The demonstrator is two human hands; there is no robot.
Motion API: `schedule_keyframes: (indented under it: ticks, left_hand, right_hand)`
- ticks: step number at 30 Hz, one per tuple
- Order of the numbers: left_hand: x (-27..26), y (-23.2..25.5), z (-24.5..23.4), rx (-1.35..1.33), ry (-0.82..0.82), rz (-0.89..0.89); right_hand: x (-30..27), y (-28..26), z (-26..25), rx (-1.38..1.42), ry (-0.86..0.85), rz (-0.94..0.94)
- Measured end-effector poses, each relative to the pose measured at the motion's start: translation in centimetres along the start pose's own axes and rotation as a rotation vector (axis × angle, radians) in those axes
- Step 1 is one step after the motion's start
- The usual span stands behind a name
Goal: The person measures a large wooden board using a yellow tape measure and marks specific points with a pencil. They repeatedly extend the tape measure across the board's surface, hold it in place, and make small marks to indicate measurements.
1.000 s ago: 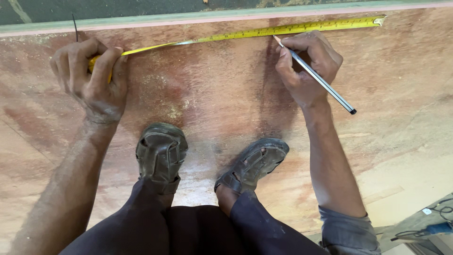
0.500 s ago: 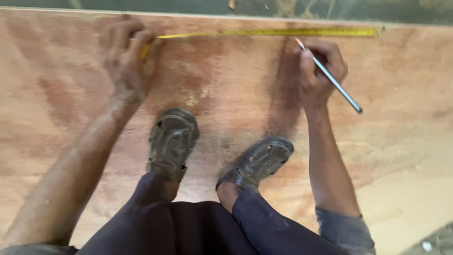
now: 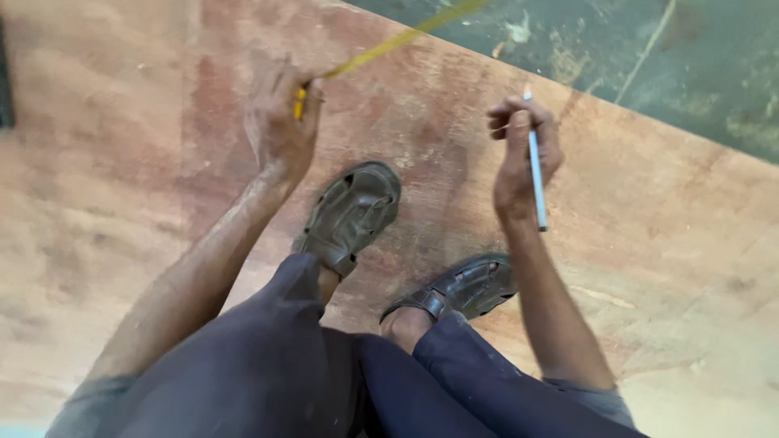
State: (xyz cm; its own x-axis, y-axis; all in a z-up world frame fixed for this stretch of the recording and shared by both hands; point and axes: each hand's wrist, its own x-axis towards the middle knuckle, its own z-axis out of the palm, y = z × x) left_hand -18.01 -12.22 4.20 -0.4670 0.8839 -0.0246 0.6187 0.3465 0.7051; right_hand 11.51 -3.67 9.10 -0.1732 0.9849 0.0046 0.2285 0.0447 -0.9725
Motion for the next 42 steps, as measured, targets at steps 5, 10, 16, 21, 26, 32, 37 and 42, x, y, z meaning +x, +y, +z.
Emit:
schedule_keyframes:
  ticks: [5, 10, 16, 21, 26, 32, 37, 42]
  left_hand:
    - [-2.5, -5.8, -5.2, 0.229, 0.425, 0.037]
    - [-2.4, -5.4, -4.9, 0.016, 0.440, -0.190]
    - [-1.4, 4.8, 0.9, -0.935, -0.114, -0.559]
    - [-2.0, 8.0, 3.8, -1.212, -0.151, -0.655]
    - [-0.3, 5.1, 4.5, -0.963, -0.175, -0.756]
    - [1.0, 0.3, 2.5, -1.012, -0.546, -0.705]
    - [0.9, 2.0, -8.3, -0.478, -0.717, -0.380]
    - [4.9, 5.8, -19.2, 0.372, -0.893, -0.090]
  right_hand:
    - [3.5, -4.2, -2.7, -0.127, -0.195, -0.070]
    - [4.1, -6.2, -3.9, -0.304, -0.313, -0.041]
    - [1.1, -6.8, 6.3, -0.274, -0.408, -0.094]
    - [0.1, -6.3, 10.7, -0.109, -0.294, 0.330]
    - [0.4, -4.7, 6.9, -0.430, -0.250, 0.305]
    - [1.3, -0.9, -2.0, -0.441, -0.086, 0.124]
    - [4.7, 1.9, -4.5, -0.769, -0.046, -0.169]
    - [4.4, 3.0, -3.3, -0.849, 0.000, -0.325]
